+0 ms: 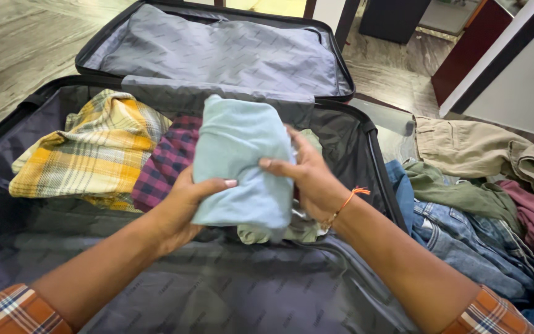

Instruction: The person packs various clothes into a suitcase by folding and arranging them, then fastens the buttons on a green shirt.

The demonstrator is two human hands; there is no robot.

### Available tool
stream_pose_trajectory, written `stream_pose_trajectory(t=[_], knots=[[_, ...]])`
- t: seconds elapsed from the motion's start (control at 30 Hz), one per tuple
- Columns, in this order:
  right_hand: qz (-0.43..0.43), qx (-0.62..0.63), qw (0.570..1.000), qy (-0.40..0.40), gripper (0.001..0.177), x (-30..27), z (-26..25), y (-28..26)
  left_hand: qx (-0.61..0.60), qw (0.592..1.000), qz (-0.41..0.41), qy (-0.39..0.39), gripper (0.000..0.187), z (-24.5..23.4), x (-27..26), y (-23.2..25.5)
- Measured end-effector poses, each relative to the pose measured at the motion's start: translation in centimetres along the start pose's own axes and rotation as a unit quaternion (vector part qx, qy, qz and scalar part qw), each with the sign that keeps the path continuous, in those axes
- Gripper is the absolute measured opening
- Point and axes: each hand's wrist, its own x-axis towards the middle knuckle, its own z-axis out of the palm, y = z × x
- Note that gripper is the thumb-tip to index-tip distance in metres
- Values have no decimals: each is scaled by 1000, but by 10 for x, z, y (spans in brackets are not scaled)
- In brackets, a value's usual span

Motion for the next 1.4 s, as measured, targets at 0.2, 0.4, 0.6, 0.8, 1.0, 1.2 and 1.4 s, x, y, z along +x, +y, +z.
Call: stream_pose_trajectory(t=[0.2, 0.4, 0.6, 0.8, 1.0, 1.2, 1.4], knots=[[-256, -417, 856, 169, 86, 23, -58, 6, 140, 987, -80, 14, 75, -4, 10, -24], [-166, -554, 752, 315, 52, 29, -113, 12, 227, 970, -45, -69, 73, -26, 18, -43], [2, -642, 739, 203, 35, 22, -135, 23, 250, 963, -34, -93, 62, -34, 24, -53], [-148, -741, 640, 138, 63, 21, -126, 41, 304, 947, -25, -105, 57, -32, 20, -54], [-61, -703, 703, 85, 90, 13, -76, 35, 324, 939, -27, -110, 55, -30, 17, -49], [178, -685, 706, 5, 117, 16, -61, 50, 327, 937, -68, -103, 47, -30, 16, -56], [134, -693, 708, -14, 115, 13, -72, 52, 501, 851, 5, -156, 53, -22, 11, -51]])
